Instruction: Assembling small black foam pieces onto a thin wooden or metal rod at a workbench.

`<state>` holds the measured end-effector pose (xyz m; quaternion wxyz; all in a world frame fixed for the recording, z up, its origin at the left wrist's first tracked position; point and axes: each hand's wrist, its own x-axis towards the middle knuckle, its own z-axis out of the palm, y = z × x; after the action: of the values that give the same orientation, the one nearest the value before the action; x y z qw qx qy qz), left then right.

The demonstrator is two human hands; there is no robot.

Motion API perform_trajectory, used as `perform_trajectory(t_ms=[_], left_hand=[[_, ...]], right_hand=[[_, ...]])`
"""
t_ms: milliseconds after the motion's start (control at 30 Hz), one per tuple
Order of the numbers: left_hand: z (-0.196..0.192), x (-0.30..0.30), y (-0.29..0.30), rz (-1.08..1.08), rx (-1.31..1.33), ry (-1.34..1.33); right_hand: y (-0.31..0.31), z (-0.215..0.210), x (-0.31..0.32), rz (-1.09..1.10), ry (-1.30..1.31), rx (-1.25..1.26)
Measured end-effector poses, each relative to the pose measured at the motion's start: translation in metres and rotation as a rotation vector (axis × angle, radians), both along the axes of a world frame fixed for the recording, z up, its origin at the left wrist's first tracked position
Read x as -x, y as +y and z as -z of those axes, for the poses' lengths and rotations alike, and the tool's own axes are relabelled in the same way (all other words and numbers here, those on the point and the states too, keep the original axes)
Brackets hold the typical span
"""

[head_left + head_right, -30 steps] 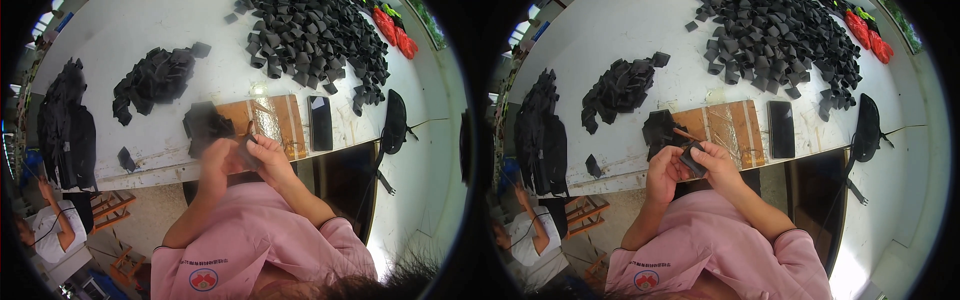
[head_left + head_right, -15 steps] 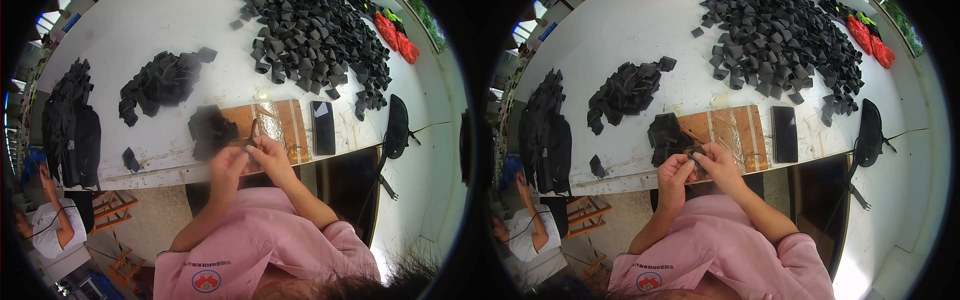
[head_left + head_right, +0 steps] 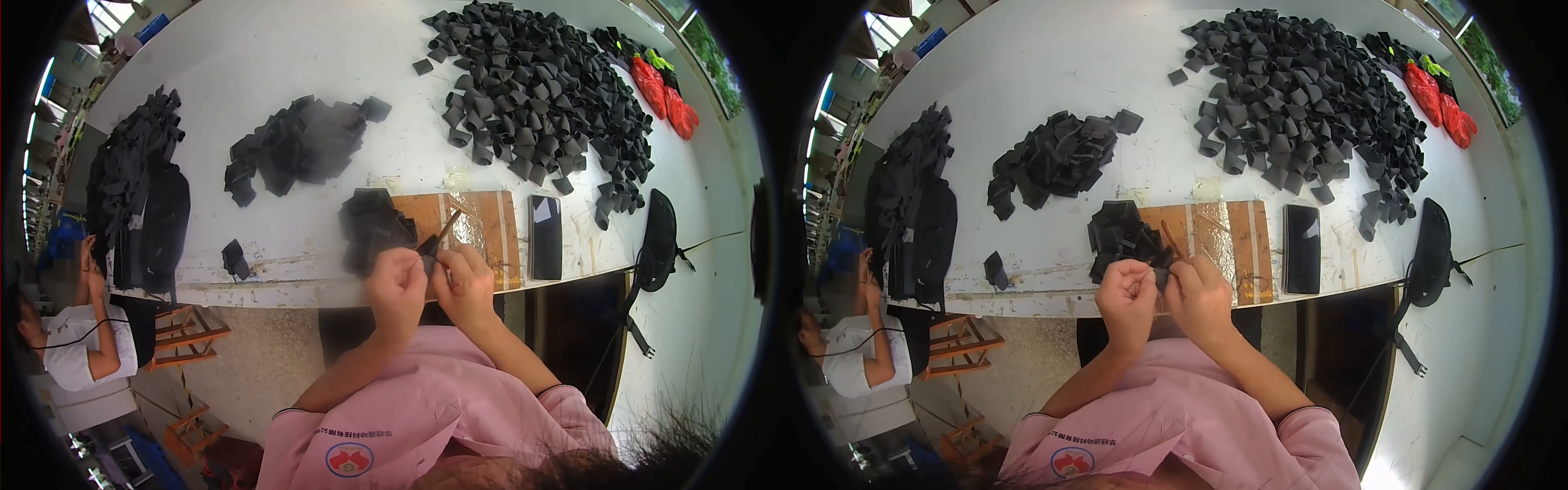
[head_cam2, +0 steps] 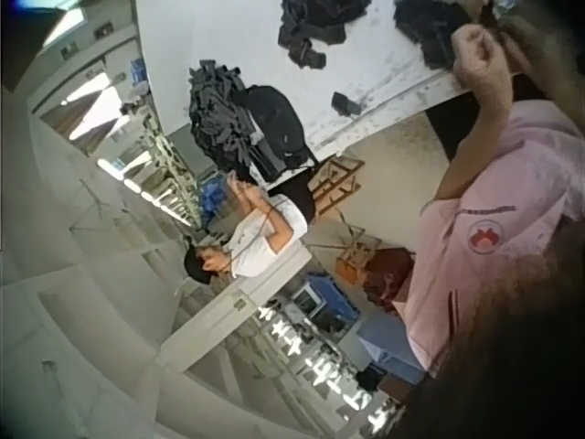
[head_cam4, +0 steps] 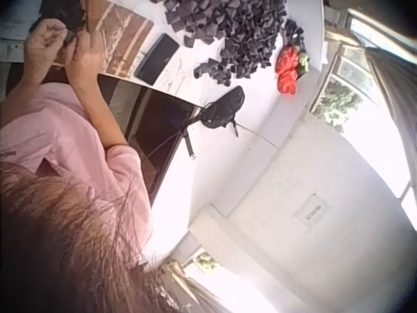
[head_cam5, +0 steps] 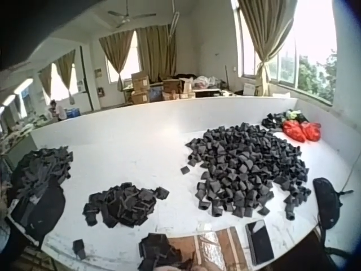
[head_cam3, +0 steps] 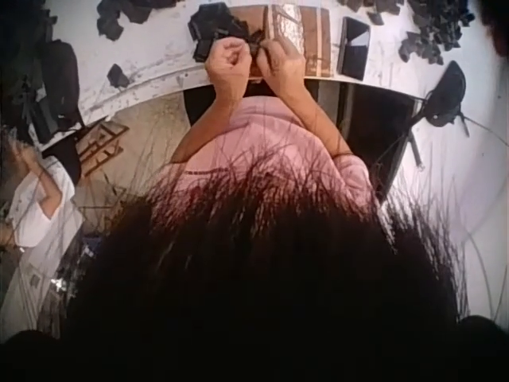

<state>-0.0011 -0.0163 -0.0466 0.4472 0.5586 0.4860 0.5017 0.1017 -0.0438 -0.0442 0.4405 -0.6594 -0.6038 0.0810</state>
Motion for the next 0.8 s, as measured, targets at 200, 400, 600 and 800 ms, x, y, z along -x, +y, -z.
perform_trajectory(t_ms=[200,400,600,800], left_hand=[[-0.022,0.020,0.018,0.500,0.702,-0.951],[-0.020,0.002,0.015,0.110,-0.077,-0.050],[-0.044,0.009,0.032,0.349,0.496,-0.732],[-0.077,0.007,0.059,0.644,0.786,-1.222]], right_hand=[[0.004,-0.006,-0.001,-0.153,0.940,0.143],[0.005,-0.014,-0.018,-0.440,1.915,0.454],[0.015,-0.050,-0.030,-0.383,1.358,0.466],[0.055,-0.094,-0.045,-0.502,1.125,0.372]])
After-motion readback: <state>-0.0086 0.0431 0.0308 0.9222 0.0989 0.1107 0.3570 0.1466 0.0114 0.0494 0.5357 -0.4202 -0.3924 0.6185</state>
